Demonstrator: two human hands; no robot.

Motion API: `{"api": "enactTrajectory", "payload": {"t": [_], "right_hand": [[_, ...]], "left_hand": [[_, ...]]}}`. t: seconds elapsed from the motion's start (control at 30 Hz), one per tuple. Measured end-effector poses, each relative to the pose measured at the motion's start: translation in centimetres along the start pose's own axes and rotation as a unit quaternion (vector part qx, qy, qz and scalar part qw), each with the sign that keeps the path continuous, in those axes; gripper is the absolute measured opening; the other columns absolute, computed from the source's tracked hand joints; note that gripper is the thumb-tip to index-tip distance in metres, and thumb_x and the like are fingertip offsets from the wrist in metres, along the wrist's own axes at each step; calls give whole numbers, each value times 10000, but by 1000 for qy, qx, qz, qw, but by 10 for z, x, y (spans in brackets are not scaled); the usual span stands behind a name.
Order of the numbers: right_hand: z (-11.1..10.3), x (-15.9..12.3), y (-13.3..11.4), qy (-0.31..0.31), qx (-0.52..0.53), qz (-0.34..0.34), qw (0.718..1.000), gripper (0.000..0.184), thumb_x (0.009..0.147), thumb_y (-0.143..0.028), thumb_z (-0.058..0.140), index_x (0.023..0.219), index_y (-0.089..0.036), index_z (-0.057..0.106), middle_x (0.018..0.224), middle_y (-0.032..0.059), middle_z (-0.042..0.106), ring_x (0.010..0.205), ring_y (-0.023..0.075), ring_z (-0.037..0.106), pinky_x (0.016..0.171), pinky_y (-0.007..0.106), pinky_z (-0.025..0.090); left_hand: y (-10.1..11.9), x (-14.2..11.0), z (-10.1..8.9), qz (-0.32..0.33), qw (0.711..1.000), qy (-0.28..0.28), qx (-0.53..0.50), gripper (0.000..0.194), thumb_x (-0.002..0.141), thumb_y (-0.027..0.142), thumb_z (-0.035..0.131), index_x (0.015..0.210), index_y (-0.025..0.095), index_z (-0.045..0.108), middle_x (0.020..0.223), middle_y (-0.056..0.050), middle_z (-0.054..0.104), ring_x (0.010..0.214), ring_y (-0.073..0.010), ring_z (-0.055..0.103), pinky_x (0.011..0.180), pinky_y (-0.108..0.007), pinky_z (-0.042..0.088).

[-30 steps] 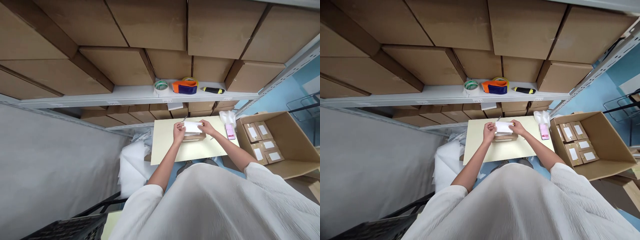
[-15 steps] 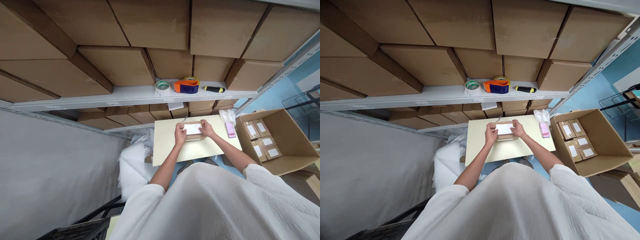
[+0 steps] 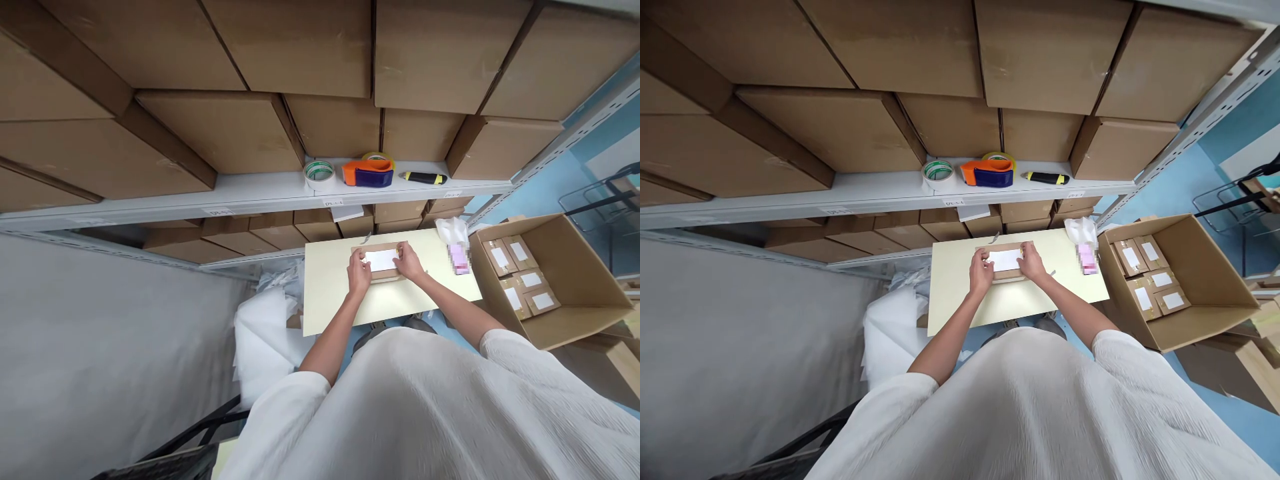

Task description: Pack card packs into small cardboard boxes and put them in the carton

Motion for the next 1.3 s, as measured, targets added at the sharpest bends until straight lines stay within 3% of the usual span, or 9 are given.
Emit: {"api": "enactTrajectory", "payload": {"t": [0.3, 0.6, 0.67, 0.73, 0.87, 0.97, 1.1, 1.2, 1.3], "right_hand": [[5, -2, -2, -6, -47, -10, 999, 290, 888, -169, 548, 1152, -261, 472, 1119, 67, 591, 875, 252, 600, 817, 418, 552], [3, -2, -3, -12, -151, -14, 988, 222, 965, -190, 605, 1184, -208, 583, 1236, 148, 620, 1021, 309, 616, 935, 471, 558], [1, -6, -7, -16, -190, -42, 981, 208, 1006, -209, 580, 1205, -182, 636, 1268, 182, 642, 1137, 344, 613, 1005, 498, 538], [5, -14, -12, -39, -213, -105, 971, 301, 1069, -273, 524, 1310, -159, 663, 1396, 213, 641, 1277, 368, 589, 1087, 526, 503], [23, -34, -15, -120, -229, -227, 939, 626, 1128, -492, 438, 1643, -140, 495, 1734, 208, 446, 1614, 377, 364, 1308, 573, 305], [30, -41, -5, -149, -257, -217, 930, 799, 1114, -593, 410, 1761, -136, 305, 1830, 195, 273, 1715, 371, 173, 1372, 608, 131], [27, -39, 6, -149, -289, -154, 933, 938, 1080, -677, 431, 1794, -122, 182, 1856, 215, 139, 1732, 395, 74, 1369, 655, 16], [21, -39, 13, -136, -295, -94, 941, 1031, 1032, -715, 519, 1802, -146, 134, 1863, 226, 54, 1728, 437, 19, 1340, 715, 8], [16, -44, 20, -121, -271, -34, 954, 1069, 994, -702, 609, 1806, -210, 115, 1866, 227, -6, 1708, 486, 93, 1313, 732, 124]], "left_hand": [[5, 0, 9, 46, 976, -70, 199, 474, 967, 106, 568, 1419, 250, 581, 1340, -115, 685, 1022, -253, 739, 1069, -445, 564], [18, -5, 7, 97, 928, -85, 350, 461, 997, 176, 526, 1451, 199, 601, 1426, -195, 667, 1307, -377, 657, 1069, -532, 560], [23, -7, 6, 136, 912, -94, 377, 448, 997, 162, 516, 1428, 180, 633, 1529, -213, 622, 1395, -399, 603, 1123, -566, 525], [25, -11, 10, 199, 893, -147, 377, 476, 994, 117, 480, 1430, 191, 656, 1613, -181, 588, 1491, -369, 546, 1210, -558, 469], [14, -16, 15, 267, 853, -255, 367, 560, 1031, 113, 397, 1533, 208, 627, 1686, -119, 558, 1621, -290, 444, 1344, -516, 336], [4, -13, 12, 256, 852, -257, 378, 600, 1056, 155, 377, 1628, 202, 553, 1727, -124, 505, 1652, -282, 405, 1383, -525, 266], [-3, -12, 8, 229, 864, -242, 377, 629, 1066, 204, 399, 1689, 200, 478, 1754, -132, 462, 1676, -285, 360, 1409, -535, 188], [-7, -13, 1, 165, 887, -193, 387, 622, 1078, 297, 448, 1686, 168, 470, 1801, -175, 361, 1710, -358, 255, 1396, -620, 157], [-12, -17, -6, 88, 909, -148, 380, 672, 1075, 408, 502, 1688, 140, 442, 1833, -226, 246, 1692, -429, 268, 1352, -650, 264]]}}
Point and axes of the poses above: each hand's wrist, its own x-axis towards the middle knuckle, its own z-axis out of the palm, y = z × x, the point moved 5 cm from there along x, towards the middle knuckle
